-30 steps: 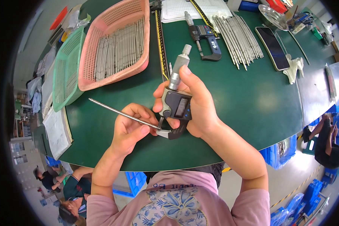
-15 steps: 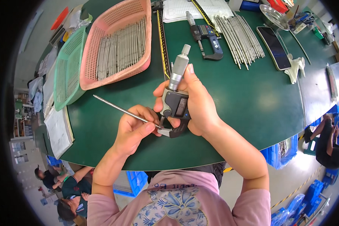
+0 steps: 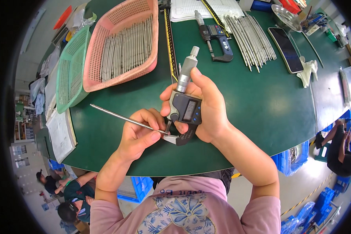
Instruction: The person uses a digital caliper to measure the diameter of thin metal rods. They pick up a rod from a pink basket, clamp the caliper jaws around it, and read the measurement. The person repeats this process for multiple rods, placing them back into the basket or onto the table after inspection.
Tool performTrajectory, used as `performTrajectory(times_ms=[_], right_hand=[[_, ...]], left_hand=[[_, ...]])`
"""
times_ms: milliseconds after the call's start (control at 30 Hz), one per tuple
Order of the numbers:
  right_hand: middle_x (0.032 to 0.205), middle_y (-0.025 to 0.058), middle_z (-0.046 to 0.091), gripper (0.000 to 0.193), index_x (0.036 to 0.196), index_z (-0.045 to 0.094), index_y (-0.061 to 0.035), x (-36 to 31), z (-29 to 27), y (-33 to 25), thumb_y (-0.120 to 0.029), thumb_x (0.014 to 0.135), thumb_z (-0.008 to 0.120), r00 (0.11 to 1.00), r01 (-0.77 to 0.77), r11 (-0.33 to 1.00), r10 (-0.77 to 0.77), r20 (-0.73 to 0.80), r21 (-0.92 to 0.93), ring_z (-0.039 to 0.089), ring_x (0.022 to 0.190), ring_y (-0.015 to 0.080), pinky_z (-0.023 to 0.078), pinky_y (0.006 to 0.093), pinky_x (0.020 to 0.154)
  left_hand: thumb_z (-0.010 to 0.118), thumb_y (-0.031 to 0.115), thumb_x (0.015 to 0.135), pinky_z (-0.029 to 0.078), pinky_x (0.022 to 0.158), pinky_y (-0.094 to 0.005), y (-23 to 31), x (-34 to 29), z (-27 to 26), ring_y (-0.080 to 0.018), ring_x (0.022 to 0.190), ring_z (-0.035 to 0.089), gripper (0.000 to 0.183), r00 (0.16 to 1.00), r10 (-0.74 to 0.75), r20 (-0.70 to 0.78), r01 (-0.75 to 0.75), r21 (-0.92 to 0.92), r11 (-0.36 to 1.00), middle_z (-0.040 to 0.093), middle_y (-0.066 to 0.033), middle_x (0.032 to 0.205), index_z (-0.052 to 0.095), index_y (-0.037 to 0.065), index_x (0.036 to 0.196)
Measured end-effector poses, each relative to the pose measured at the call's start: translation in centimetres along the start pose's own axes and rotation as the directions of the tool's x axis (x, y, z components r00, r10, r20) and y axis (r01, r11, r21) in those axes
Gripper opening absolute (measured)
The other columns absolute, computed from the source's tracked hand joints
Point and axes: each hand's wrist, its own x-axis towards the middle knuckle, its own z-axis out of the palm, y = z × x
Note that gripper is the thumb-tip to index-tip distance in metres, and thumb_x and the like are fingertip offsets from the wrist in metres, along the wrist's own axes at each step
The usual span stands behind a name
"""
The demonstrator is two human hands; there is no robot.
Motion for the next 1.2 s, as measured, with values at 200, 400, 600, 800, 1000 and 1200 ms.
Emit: performTrajectory(times_ms=[200,400,600,800,1000,1200], right_hand=[[0.063,0.0103,0.057,0.063,0.080,0.055,-0.0006,-0.19,0.24,-0.11,-0.059,0.082,0.033,0.999,0.031,0.995,-0.034,-0.032,-0.099,0.045,0.037,0.0146,0.037,0.0233,0.036],[0.063,0.0101,0.057,0.062,0.081,0.056,-0.0010,-0.11,0.08,-0.04,-0.059,0.082,0.033,0.998,0.050,0.993,-0.052,-0.020,-0.111,0.046,0.039,0.0141,0.037,0.0231,0.036],[0.064,0.0103,0.058,0.067,0.084,0.055,0.0005,-0.11,0.13,0.08,-0.059,0.085,0.025,0.996,0.084,0.984,-0.086,-0.010,-0.159,0.046,0.039,0.0144,0.037,0.0234,0.036],[0.065,0.0121,0.057,0.069,0.086,0.054,0.0016,-0.10,0.19,0.06,-0.057,0.087,0.018,0.999,0.034,0.989,-0.037,-0.018,-0.141,0.042,0.036,0.0150,0.036,0.0243,0.035],[0.065,0.0132,0.056,0.067,0.086,0.055,0.0019,-0.11,0.02,-0.01,-0.056,0.086,0.021,0.999,0.033,0.997,-0.033,-0.008,-0.065,0.041,0.035,0.0158,0.036,0.0246,0.034],[0.064,0.0142,0.057,0.067,0.083,0.056,0.0008,-0.12,0.14,0.13,-0.058,0.085,0.025,0.998,0.069,0.994,-0.070,-0.006,-0.089,0.040,0.033,0.0154,0.036,0.0241,0.033]], left_hand=[[0.056,-0.002,0.080,0.043,0.071,-0.0248,0.09,0.02,0.22,-0.0117,0.084,0.050,0.015,1.000,0.001,-0.003,-0.001,0.023,1.000,0.050,-0.0080,0.092,0.047,0.000,0.092],[0.058,-0.002,0.079,0.043,0.073,-0.0233,-0.16,-0.13,0.22,-0.0101,0.083,0.051,0.016,0.997,-0.071,-0.042,0.073,0.034,0.997,0.051,-0.0056,0.091,0.048,0.001,0.091],[0.058,-0.002,0.079,0.046,0.069,-0.0237,-0.07,-0.15,0.29,-0.0107,0.079,0.053,0.015,0.994,-0.088,-0.069,0.089,0.008,0.996,0.051,-0.0064,0.089,0.048,0.000,0.090],[0.059,0.002,0.078,0.052,0.063,-0.0284,0.02,-0.18,0.43,-0.0150,0.075,0.055,0.014,0.992,-0.088,-0.092,0.091,0.026,0.995,0.050,-0.0096,0.085,0.047,0.001,0.085],[0.057,-0.001,0.080,0.050,0.064,-0.0240,0.06,-0.11,0.46,-0.0115,0.075,0.054,0.013,0.994,-0.068,-0.083,0.068,-0.003,0.998,0.051,-0.0082,0.087,0.047,0.000,0.088],[0.057,0.000,0.080,0.051,0.062,-0.0241,0.10,-0.14,0.41,-0.0116,0.074,0.054,0.013,0.994,-0.073,-0.077,0.074,0.007,0.997,0.051,-0.0087,0.088,0.046,0.000,0.088]])
